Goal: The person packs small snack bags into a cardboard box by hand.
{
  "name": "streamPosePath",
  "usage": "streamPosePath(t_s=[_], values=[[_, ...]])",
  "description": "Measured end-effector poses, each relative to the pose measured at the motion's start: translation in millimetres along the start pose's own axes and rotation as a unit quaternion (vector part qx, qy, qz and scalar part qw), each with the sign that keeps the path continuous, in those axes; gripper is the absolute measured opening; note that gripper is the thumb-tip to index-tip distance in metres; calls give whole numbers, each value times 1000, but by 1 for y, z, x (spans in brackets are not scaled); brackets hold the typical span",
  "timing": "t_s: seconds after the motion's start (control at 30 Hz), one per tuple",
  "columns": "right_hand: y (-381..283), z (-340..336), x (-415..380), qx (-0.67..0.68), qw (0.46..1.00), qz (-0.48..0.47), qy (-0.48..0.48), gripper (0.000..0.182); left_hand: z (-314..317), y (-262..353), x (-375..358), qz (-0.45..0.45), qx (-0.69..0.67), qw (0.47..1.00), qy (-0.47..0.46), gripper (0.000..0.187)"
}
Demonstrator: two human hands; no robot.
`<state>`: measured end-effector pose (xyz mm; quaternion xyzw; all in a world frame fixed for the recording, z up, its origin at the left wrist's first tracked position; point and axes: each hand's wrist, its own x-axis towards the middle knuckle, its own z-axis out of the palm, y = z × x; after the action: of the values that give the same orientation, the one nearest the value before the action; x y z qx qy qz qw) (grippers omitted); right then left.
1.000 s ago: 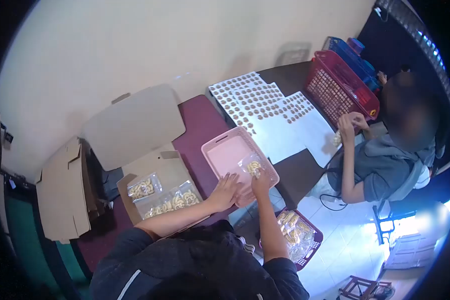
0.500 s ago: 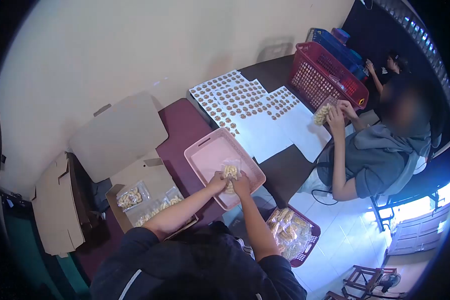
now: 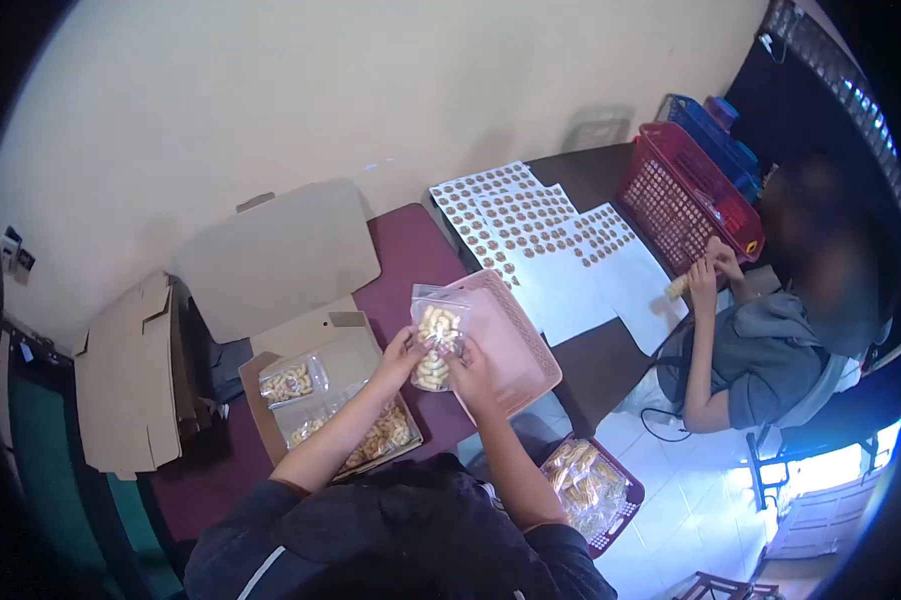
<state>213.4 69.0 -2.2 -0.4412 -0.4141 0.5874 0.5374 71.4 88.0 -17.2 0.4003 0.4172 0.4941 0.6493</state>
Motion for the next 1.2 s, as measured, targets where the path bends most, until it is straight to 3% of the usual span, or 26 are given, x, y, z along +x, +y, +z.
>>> streamPosePath(t_s=[0.07, 0.17, 0.2, 0.3, 0.33, 0.5, 0.6, 0.83, 0.87, 1.0, 1.1, 1.2], values=[[10, 17, -2, 44, 998, -2, -35, 36, -17, 10, -17, 44, -48, 998, -25, 30], [-3, 54, -13, -14, 997, 2, -80, 39, -30, 38, -56, 28, -33, 999, 33, 32], [-14, 68, -21, -11, 994, 7, -106, 39, -38, 35, -65, 94, 42, 994, 35, 31], [-11, 102, -30, 6, 988, 46, -150, 37, -47, 36, -88, 106, -54, 986, 121, 31], [-11, 111, -34, -10, 985, 47, -164, 34, -50, 42, -96, 151, -16, 980, 125, 29], [1, 152, -42, 28, 967, 67, -243, 30, -81, 49, -126, 154, -13, 968, 199, 24], [10, 171, -45, 12, 961, 61, -270, 31, -93, 56, -139, 216, 23, 942, 255, 22], [20, 196, -46, 51, 934, 125, -330, 31, -117, 62, -161, 210, 29, 930, 299, 21], [23, 196, -45, 35, 933, 117, -338, 32, -116, 67, -165, 201, 118, 912, 339, 22], [16, 208, -52, 7, 940, 62, -335, 34, -110, 72, -170, 233, 105, 909, 330, 25], [11, 209, -54, 37, 931, 104, -348, 34, -108, 75, -172, 246, 56, 912, 322, 24], [7, 211, -58, 35, 933, 90, -348, 32, -106, 78, -176, 240, 67, 909, 335, 22]])
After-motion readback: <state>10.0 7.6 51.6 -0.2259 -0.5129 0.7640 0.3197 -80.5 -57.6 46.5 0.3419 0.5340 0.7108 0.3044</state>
